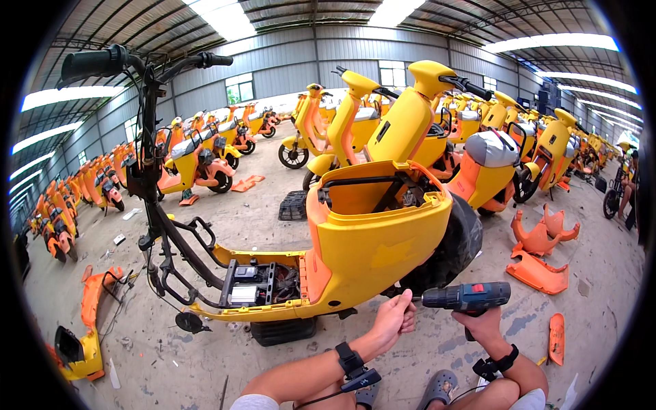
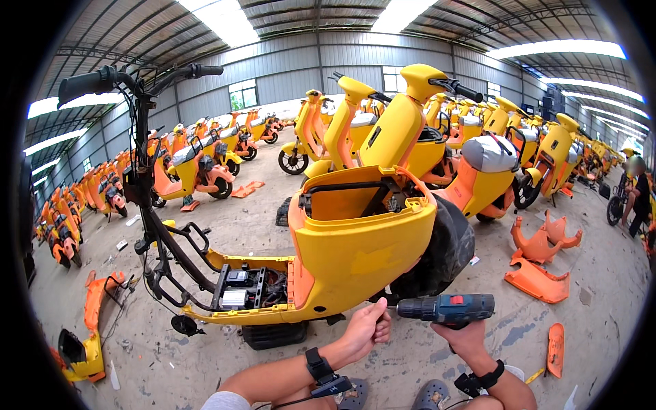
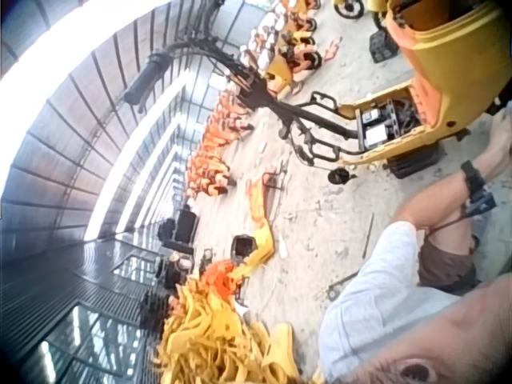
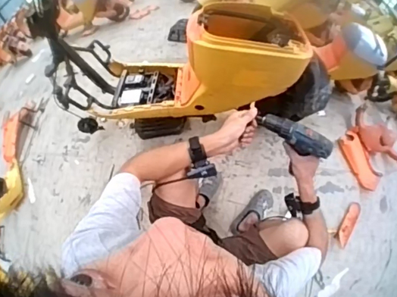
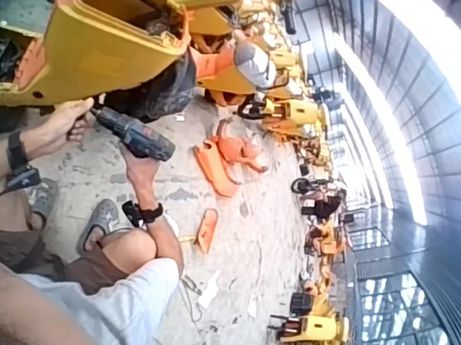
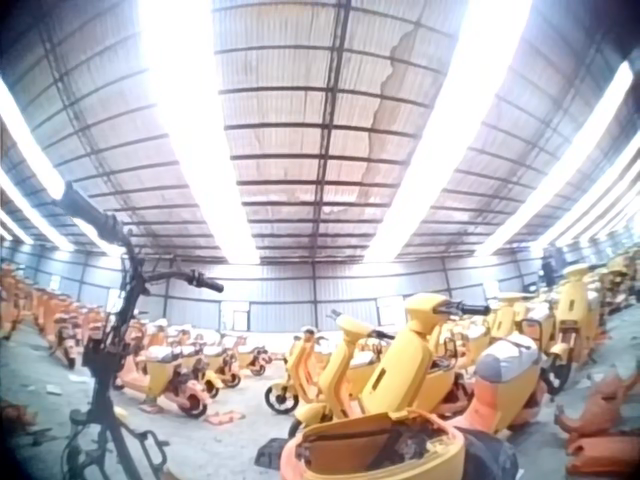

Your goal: The person uses a power drill to unscrew components from a yellow electric scooter, then stands up to navigate around the workshop floor which is filled with many similar scooters and loose plastic panels.

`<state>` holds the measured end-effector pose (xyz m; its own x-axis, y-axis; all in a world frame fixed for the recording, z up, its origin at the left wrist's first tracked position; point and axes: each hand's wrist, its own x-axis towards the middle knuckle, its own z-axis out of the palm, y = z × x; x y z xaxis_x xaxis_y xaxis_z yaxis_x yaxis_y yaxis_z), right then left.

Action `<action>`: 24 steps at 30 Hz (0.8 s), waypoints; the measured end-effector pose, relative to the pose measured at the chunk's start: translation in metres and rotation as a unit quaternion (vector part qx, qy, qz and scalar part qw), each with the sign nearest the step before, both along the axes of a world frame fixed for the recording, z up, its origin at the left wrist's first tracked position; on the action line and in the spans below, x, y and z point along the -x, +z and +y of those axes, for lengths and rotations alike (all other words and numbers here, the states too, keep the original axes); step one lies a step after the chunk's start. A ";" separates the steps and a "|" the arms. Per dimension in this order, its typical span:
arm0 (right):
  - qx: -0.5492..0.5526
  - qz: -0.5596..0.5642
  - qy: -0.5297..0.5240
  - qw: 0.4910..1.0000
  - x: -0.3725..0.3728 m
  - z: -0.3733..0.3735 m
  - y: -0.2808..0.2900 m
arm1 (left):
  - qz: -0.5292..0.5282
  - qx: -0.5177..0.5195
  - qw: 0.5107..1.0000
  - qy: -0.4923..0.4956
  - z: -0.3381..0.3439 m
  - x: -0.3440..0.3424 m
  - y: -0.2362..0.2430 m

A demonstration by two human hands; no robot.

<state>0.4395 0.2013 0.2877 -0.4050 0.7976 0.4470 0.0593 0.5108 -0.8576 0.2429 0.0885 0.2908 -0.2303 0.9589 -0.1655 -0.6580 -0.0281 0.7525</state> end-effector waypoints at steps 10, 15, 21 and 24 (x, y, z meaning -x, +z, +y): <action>0.024 0.017 0.010 1.000 0.001 0.001 0.000 | -0.016 0.012 1.000 0.004 0.002 -0.001 0.003; 0.022 0.004 0.016 1.000 0.004 0.005 -0.008 | -0.020 0.018 1.000 0.010 0.001 0.003 -0.001; 0.015 -0.007 -0.004 1.000 -0.020 0.009 -0.005 | -0.012 0.047 0.999 -0.019 0.016 -0.012 0.007; -0.038 -0.046 0.037 0.998 -0.003 0.014 -0.012 | 0.020 0.012 0.999 0.028 -0.001 0.000 0.004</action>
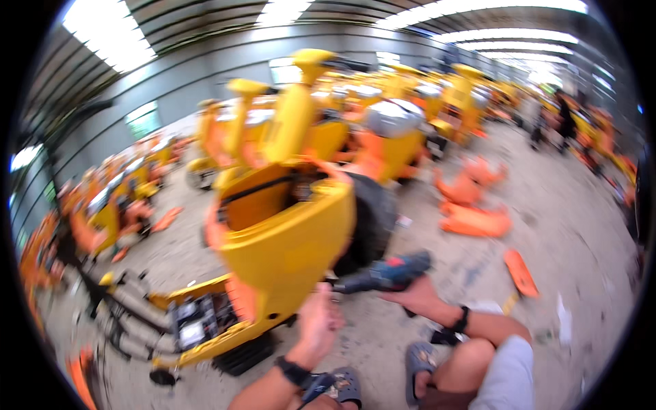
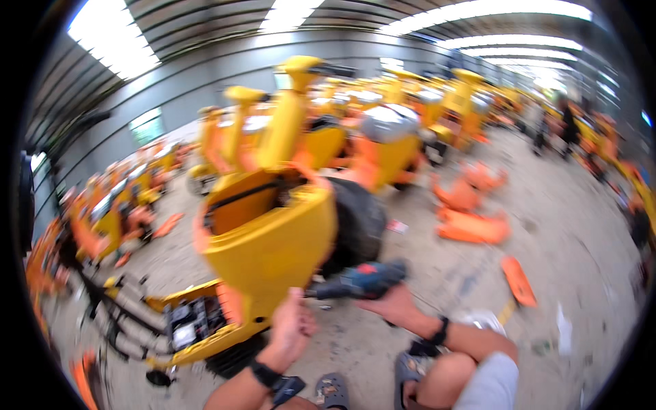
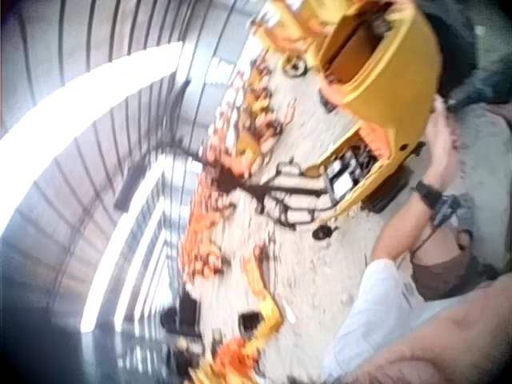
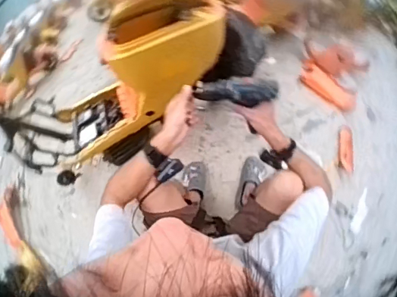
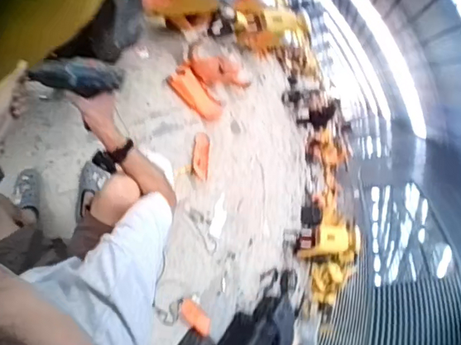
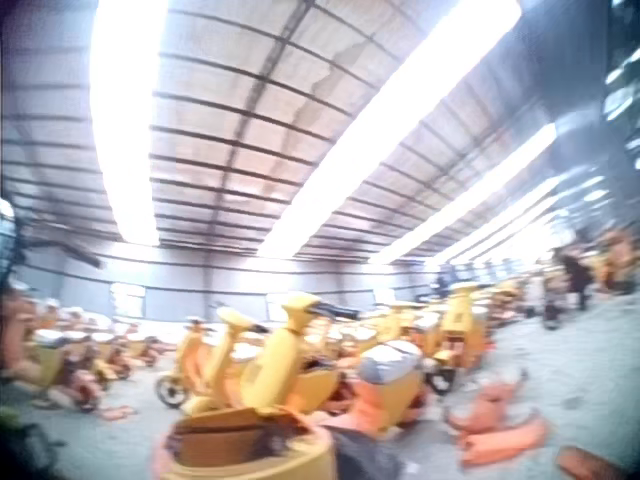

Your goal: The person uses a power drill to unscrew components from a yellow electric scooter, then stands up to navigate around the workshop floor which is filled with many similar scooters and loose plastic panels.

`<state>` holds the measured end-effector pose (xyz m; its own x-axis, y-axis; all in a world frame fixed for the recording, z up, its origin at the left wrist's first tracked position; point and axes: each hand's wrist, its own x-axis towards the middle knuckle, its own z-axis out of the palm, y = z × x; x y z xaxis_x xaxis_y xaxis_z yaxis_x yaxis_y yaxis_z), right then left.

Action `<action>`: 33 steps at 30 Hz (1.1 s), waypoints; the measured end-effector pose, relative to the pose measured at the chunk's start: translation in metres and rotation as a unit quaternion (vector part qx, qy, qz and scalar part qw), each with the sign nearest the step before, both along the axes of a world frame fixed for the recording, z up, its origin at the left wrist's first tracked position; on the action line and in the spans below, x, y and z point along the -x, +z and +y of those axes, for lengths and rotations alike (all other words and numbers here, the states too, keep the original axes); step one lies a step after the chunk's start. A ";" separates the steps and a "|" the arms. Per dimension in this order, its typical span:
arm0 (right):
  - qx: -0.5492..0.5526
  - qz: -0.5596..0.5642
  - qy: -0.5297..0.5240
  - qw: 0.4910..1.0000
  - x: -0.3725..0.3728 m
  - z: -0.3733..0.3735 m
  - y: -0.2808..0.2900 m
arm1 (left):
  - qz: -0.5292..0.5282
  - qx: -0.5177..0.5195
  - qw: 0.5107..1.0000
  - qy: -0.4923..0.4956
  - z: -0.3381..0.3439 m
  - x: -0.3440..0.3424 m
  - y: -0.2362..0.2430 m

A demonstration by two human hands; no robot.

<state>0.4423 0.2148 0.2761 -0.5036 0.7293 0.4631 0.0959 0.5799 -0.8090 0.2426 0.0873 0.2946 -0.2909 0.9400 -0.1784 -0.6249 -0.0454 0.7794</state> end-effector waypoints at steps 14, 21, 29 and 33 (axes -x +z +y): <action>0.078 0.094 0.002 0.992 0.000 0.002 -0.012 | 0.084 0.000 0.990 0.112 0.011 -0.009 0.006; 0.098 0.096 0.026 0.990 0.000 0.002 -0.010 | 0.088 0.002 0.990 0.111 0.010 -0.009 0.007; 0.092 0.076 -0.002 0.993 -0.003 0.000 -0.006 | 0.096 -0.008 0.984 0.152 0.010 -0.007 0.009; 0.079 0.059 -0.016 0.995 -0.003 0.005 -0.012 | 0.095 -0.004 0.986 0.136 0.011 -0.012 0.010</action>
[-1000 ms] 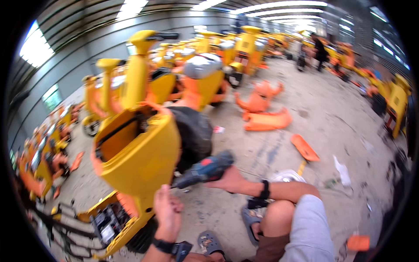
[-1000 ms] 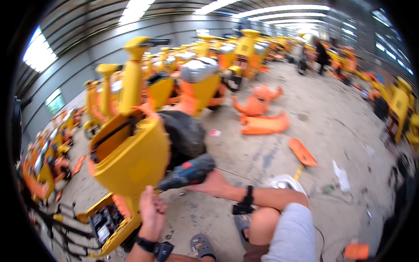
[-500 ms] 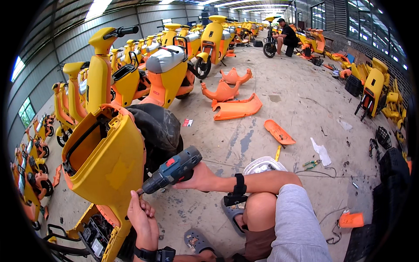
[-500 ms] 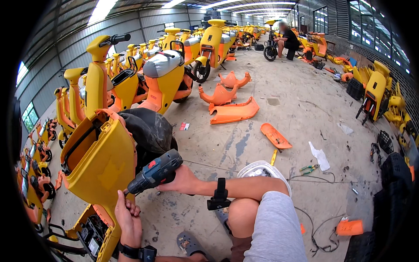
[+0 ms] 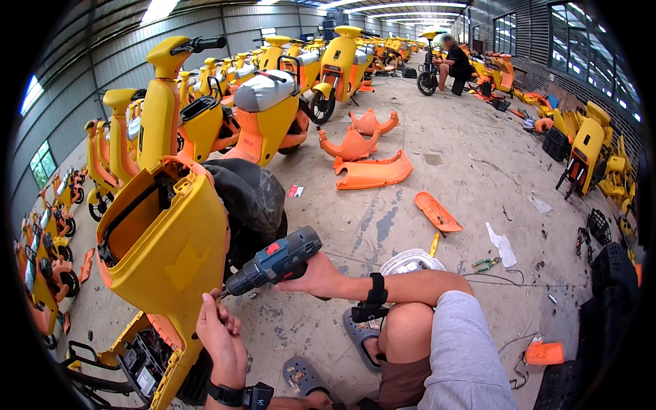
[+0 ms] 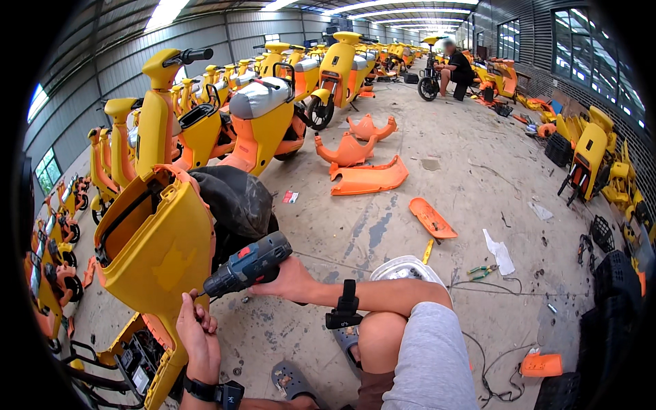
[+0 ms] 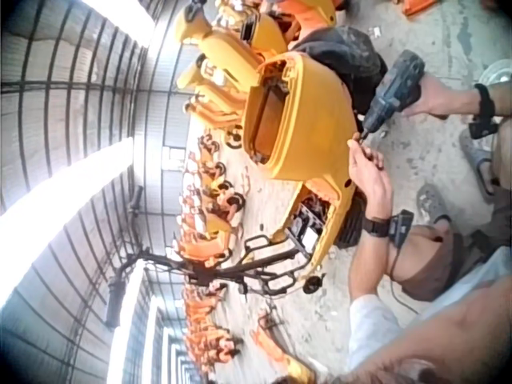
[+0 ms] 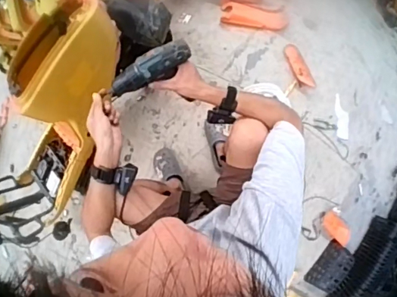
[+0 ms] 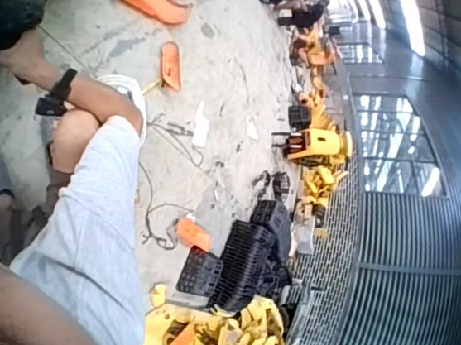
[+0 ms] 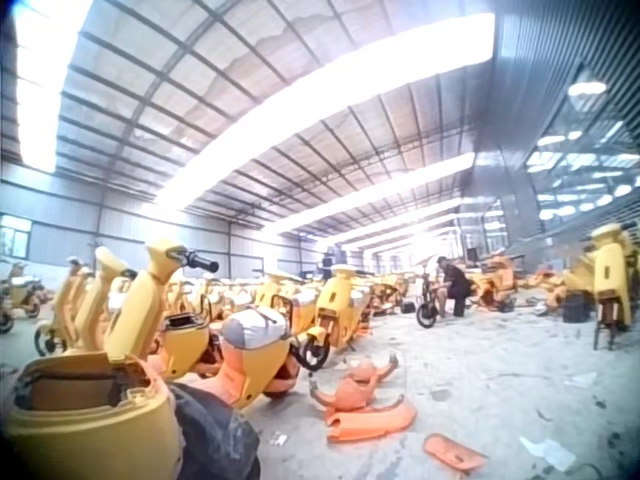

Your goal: The person uses a power drill to unscrew components from a yellow electric scooter, then stands up to navigate around the workshop floor which is filled with many similar scooters and loose plastic panels.

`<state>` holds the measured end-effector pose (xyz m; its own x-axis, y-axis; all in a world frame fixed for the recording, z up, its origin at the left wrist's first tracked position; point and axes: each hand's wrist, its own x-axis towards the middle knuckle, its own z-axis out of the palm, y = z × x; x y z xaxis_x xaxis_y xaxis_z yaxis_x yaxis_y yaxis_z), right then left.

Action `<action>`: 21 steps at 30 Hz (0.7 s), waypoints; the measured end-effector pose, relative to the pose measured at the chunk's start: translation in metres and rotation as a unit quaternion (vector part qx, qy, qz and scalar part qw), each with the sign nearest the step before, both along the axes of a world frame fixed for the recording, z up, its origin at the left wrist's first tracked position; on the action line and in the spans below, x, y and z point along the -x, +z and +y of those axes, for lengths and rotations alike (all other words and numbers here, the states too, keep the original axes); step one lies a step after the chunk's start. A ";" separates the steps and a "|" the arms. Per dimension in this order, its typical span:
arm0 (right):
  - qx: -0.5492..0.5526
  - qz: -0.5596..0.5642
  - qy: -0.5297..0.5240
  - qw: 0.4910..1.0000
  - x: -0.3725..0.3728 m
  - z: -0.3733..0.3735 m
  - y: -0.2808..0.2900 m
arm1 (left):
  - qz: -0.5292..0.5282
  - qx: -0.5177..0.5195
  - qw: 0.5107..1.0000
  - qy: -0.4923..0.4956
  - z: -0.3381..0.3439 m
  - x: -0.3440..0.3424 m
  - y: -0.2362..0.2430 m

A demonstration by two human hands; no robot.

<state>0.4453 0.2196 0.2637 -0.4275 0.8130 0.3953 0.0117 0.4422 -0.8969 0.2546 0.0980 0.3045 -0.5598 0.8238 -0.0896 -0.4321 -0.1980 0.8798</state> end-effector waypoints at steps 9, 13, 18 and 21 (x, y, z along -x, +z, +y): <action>-0.012 0.014 0.011 1.000 0.000 -0.003 0.004 | -0.049 0.013 0.998 -0.032 0.001 0.004 -0.005; -0.018 0.026 0.008 0.999 0.002 -0.003 0.002 | -0.067 0.004 0.996 -0.051 0.000 0.005 -0.006; -0.014 0.006 0.006 1.000 0.001 -0.003 0.002 | -0.069 0.002 0.996 -0.058 0.003 0.008 -0.009; -0.023 -0.008 -0.005 1.000 0.001 0.000 -0.002 | -0.058 0.006 0.997 -0.059 0.005 0.007 -0.009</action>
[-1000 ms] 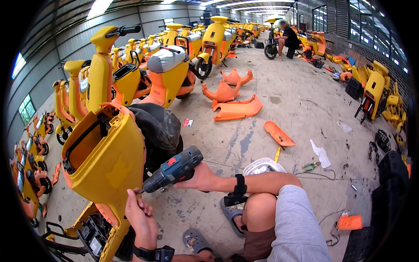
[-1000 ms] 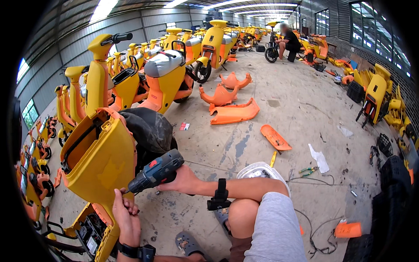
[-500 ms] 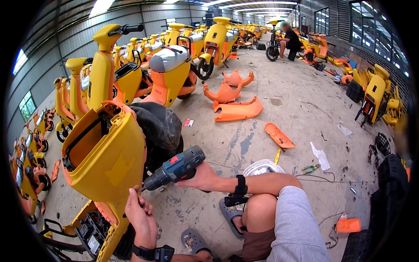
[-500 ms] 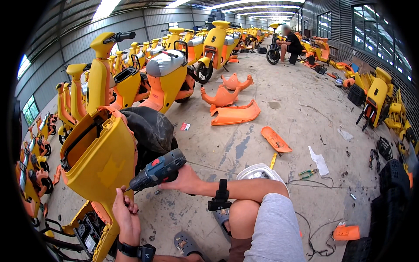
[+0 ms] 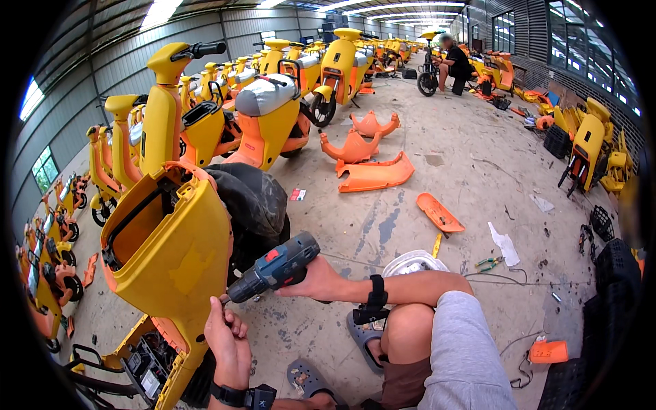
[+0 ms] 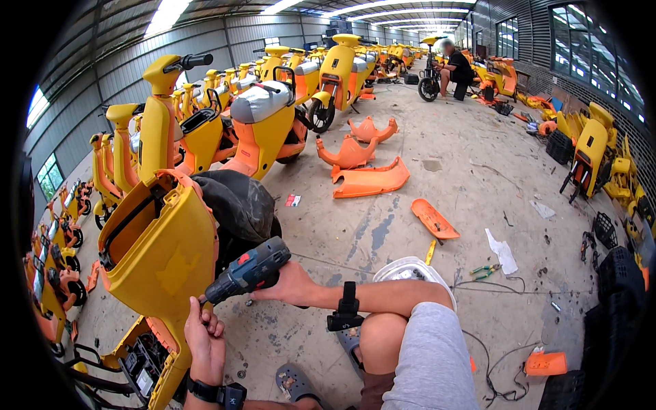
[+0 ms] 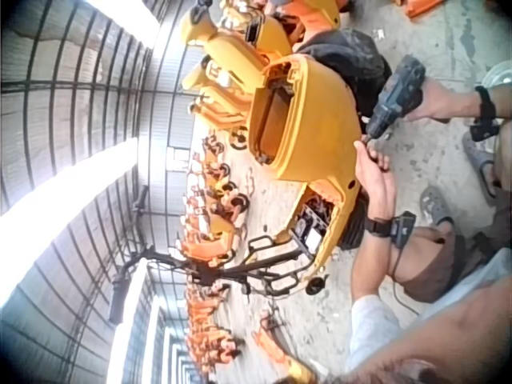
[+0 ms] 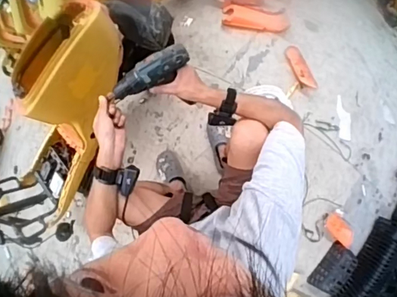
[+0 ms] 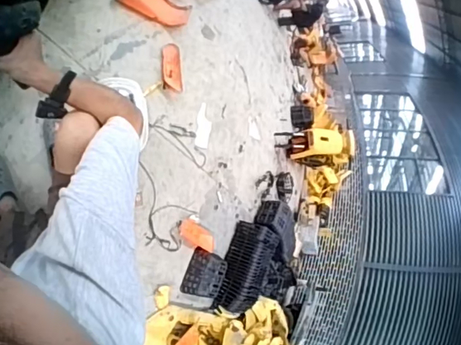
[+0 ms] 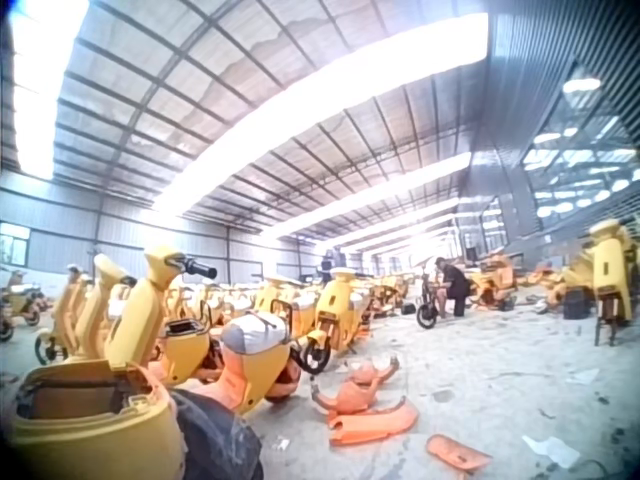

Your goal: The person uses a power drill to unscrew components from a yellow electric scooter, then stands up to navigate around the workshop floor which is filled with many similar scooters and loose plastic panels.

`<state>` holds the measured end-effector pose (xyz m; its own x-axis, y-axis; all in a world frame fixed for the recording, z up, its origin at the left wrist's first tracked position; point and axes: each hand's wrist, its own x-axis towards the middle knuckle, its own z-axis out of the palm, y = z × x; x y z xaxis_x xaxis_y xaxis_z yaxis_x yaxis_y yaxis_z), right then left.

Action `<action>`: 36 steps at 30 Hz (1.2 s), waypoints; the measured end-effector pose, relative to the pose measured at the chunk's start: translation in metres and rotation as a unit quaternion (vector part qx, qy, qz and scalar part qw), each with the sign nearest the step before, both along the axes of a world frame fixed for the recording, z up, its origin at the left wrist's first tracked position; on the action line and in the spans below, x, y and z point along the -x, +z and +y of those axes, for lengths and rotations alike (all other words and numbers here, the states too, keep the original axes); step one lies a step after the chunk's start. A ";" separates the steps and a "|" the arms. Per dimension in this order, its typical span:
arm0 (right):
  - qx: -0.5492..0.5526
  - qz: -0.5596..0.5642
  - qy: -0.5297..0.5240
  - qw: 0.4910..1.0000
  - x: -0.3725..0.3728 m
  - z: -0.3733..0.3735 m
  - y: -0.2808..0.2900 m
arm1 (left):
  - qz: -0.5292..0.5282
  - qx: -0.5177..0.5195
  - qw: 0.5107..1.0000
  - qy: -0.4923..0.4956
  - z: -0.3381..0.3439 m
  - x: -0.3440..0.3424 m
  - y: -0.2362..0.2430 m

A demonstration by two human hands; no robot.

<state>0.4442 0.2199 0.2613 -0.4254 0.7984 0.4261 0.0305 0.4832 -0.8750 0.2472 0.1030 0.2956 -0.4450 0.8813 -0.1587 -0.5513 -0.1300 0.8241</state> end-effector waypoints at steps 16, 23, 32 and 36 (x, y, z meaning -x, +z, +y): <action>-0.073 0.120 0.021 0.990 0.054 0.013 0.064 | -0.056 -0.038 0.997 0.024 -0.010 0.006 0.012; 0.106 0.336 0.023 0.936 0.089 0.029 0.109 | -0.021 0.066 0.941 -0.332 0.004 -0.047 0.006; 0.117 0.427 -0.050 0.895 0.108 0.041 0.141 | 0.224 0.002 0.939 -0.261 0.000 -0.061 0.007; -0.016 0.429 -0.089 0.899 0.113 0.045 0.135 | 0.280 0.056 0.930 -0.231 0.005 -0.064 0.005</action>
<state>0.3307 0.2651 0.3960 0.2038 0.8028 0.5604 -0.5689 0.5629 -0.5995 0.3112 0.1076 0.3007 -0.0644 0.9909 -0.1178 -0.0068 0.1176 0.9930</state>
